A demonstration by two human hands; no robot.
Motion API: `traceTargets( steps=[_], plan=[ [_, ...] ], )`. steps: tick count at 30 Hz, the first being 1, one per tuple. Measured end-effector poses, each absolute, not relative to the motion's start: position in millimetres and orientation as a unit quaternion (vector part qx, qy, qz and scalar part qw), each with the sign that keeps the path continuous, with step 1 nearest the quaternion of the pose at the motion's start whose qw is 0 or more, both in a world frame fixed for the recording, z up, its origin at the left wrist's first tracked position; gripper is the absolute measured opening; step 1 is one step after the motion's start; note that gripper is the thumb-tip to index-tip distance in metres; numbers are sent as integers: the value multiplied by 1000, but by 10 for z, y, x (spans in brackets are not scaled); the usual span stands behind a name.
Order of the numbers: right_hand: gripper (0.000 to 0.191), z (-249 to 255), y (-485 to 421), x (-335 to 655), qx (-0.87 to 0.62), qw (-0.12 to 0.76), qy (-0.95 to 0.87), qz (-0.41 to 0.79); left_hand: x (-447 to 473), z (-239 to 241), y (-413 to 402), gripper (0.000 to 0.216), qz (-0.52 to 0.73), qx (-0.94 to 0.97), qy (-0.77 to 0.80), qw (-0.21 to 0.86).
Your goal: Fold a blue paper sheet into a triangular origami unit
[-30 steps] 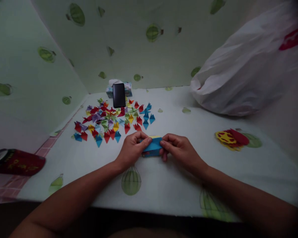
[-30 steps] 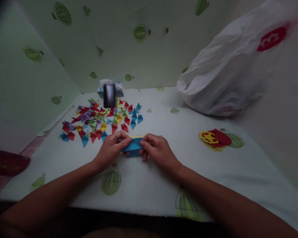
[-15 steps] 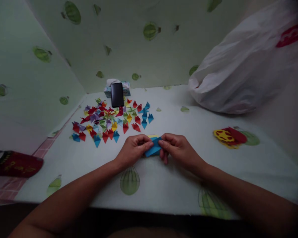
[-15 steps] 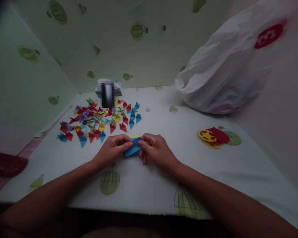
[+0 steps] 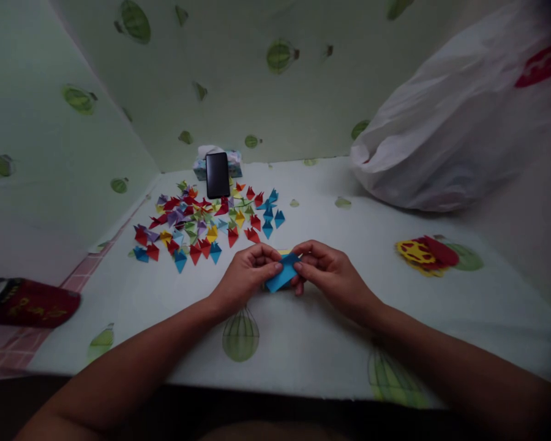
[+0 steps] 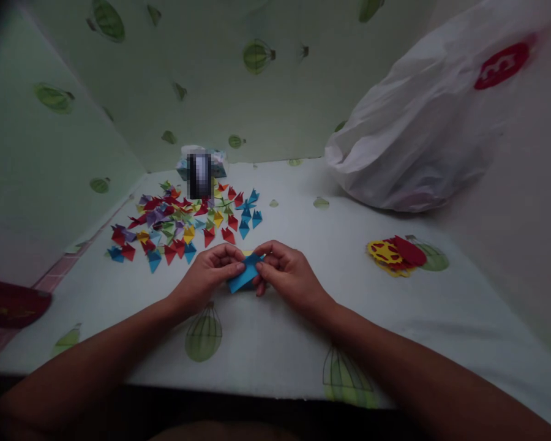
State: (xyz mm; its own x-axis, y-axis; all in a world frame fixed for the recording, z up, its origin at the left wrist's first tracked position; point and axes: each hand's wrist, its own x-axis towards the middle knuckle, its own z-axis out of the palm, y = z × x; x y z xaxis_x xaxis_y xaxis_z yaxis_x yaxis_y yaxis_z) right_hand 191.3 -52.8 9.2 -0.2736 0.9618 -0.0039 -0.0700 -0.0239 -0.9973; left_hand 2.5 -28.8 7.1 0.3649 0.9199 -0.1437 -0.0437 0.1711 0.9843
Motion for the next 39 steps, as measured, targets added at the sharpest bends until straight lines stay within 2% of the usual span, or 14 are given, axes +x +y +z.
traceTargets(
  steps=[12, 22, 27, 35, 39],
  plan=[
    [7, -14, -522, 1931, -319, 504, -471, 650, 32, 59, -323, 13, 413, 450, 389, 689],
    [11, 71, -543, 1959, -332, 488, -580, 561, 26, 67, -322, 11, 406, 447, 380, 701],
    [12, 105, -560, 1948, -356, 483, -607, 521, 27, 87, -316, 17, 404, 458, 390, 690],
    [11, 106, -554, 1961, -381, 447, -626, 513, 43, 92, -312, 25, 387, 482, 392, 681],
    [16, 87, -530, 1976, -363, 459, -594, 552, 32, 100, -307, 24, 405, 505, 405, 646]
  ],
)
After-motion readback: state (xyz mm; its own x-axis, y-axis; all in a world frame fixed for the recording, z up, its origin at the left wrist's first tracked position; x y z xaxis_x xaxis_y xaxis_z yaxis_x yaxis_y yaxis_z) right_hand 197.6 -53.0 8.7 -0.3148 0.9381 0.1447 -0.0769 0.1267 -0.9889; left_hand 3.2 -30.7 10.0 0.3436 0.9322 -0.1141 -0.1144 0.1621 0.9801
